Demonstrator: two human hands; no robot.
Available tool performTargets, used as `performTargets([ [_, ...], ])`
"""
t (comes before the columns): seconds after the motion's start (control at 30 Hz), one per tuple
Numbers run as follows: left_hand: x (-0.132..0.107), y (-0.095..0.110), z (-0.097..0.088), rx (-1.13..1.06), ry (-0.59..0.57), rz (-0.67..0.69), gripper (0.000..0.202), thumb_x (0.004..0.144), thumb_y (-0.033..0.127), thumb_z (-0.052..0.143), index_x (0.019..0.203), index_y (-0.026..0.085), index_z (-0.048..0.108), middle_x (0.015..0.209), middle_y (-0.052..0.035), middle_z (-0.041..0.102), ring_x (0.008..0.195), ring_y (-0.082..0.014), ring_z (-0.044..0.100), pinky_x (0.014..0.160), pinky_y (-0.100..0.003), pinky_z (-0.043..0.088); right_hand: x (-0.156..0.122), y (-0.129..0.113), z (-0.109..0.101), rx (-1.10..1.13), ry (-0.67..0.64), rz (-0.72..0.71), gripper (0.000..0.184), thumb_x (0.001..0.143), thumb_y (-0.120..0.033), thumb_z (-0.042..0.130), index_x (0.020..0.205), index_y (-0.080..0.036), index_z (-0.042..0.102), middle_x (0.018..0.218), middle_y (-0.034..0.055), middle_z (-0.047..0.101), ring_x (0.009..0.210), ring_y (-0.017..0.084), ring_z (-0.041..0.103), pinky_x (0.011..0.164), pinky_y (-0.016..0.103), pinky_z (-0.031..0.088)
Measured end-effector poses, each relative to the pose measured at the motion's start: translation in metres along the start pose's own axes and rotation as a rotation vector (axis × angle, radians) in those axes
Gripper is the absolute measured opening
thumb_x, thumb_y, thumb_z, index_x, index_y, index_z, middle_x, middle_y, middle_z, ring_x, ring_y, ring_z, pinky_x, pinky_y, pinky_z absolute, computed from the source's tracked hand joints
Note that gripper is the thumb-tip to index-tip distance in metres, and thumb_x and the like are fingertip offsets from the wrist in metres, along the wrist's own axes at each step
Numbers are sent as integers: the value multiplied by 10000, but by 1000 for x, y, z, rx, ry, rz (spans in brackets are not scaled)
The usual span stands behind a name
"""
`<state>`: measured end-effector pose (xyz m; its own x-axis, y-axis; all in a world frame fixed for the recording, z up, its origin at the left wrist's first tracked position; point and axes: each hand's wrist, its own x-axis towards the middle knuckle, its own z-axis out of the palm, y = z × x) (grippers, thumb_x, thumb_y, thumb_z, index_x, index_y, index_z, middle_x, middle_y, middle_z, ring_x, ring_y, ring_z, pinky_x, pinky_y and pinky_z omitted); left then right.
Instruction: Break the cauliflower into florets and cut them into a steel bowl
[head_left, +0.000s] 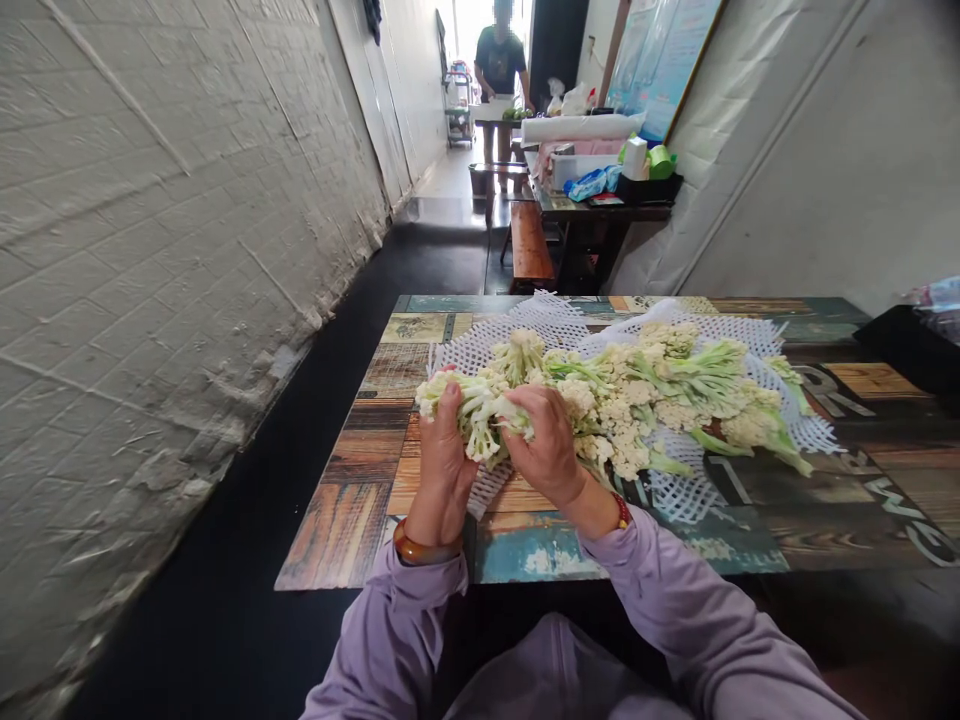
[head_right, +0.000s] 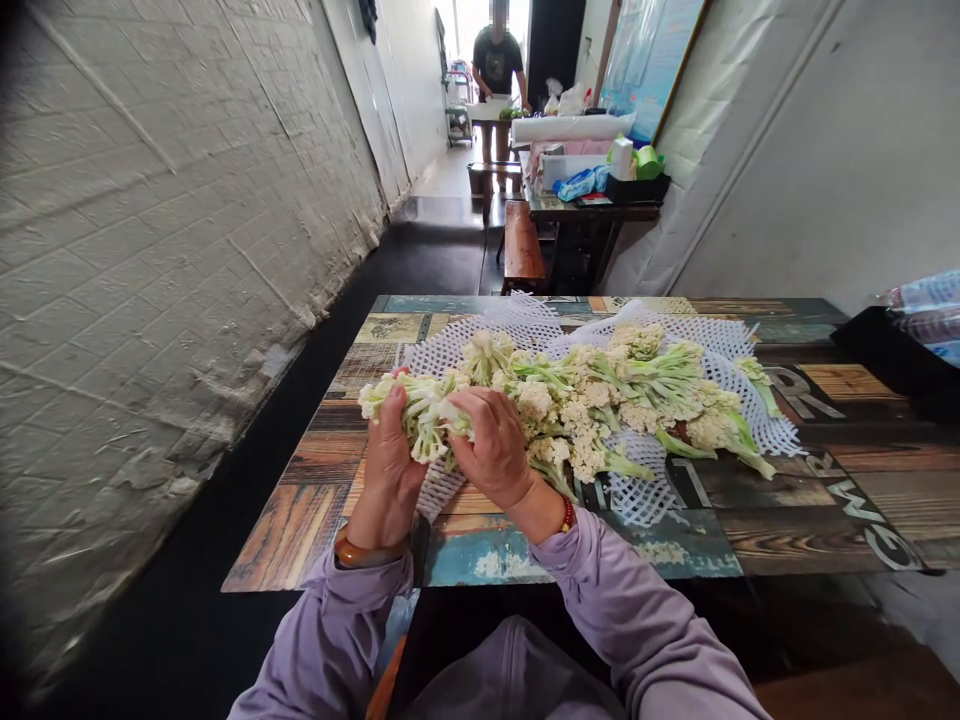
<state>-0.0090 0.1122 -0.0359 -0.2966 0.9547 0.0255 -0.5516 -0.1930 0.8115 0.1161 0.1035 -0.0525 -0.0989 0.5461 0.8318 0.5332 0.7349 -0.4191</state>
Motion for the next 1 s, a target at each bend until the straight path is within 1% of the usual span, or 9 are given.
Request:
performTargets([
  [0.1,-4,3,0,61,20,143,525,744,403,821,1195,268,588,1018,1,679,857,-121,666,781,-237,538,6,5,-5,87,-20,153,307,891,-350,628,1154,-198,584,1045,97,711,977,238,671,880,388,550],
  [0.2,-4,2,-2,176,-66,251,602,741,426,822,1256,263,556,1044,-19,668,897,-135,657,835,-255,536,13,9,-11,205,-100,317,282,887,-402,625,1097,-214,650,1030,63,745,920,212,697,846,337,557],
  [0.27,-2,-1,-4,228,-135,284,679,718,470,831,1295,262,538,1101,-44,662,958,-166,663,873,-287,543,18,10,-17,238,-118,377,245,874,-401,636,1039,-227,685,1008,43,755,909,206,697,853,325,549],
  [0.37,1,-2,-7,285,-249,310,841,680,579,824,1392,287,483,1322,-106,595,1142,-248,641,957,-362,539,23,10,-25,276,-53,451,231,851,-409,662,982,-222,696,936,23,746,846,189,676,815,305,537],
  [0.47,3,1,-8,339,-344,410,1023,615,705,800,1484,348,396,1520,-123,455,1349,-324,514,1074,-440,475,26,11,-32,357,5,521,240,864,-424,655,976,-214,686,910,7,726,819,171,650,768,281,523],
  [0.53,3,6,-8,356,-366,472,1026,624,782,732,1496,359,395,1556,-116,427,1404,-336,458,1124,-457,428,27,12,-35,394,22,527,234,879,-418,643,982,-211,681,907,1,717,817,164,643,752,272,517],
  [0.67,2,20,-12,452,-401,528,809,772,761,612,1428,296,521,1497,-114,517,1410,-325,459,1166,-465,372,28,9,-38,358,-64,375,193,880,-370,661,1001,-222,687,922,5,729,812,162,662,760,282,530],
  [0.83,-2,30,-15,880,-615,551,534,851,463,706,1329,242,613,1312,-121,665,1253,-289,601,1100,-448,440,31,5,-41,271,-129,88,161,936,-304,620,1078,-246,669,1014,29,747,941,182,689,845,322,550],
  [1.0,-6,28,-12,1090,-617,624,548,861,332,707,1374,222,548,1312,-129,664,1193,-259,635,1046,-422,482,30,7,-41,162,-141,-72,219,961,-286,597,1171,-250,645,1048,49,750,971,202,683,872,365,552],
])
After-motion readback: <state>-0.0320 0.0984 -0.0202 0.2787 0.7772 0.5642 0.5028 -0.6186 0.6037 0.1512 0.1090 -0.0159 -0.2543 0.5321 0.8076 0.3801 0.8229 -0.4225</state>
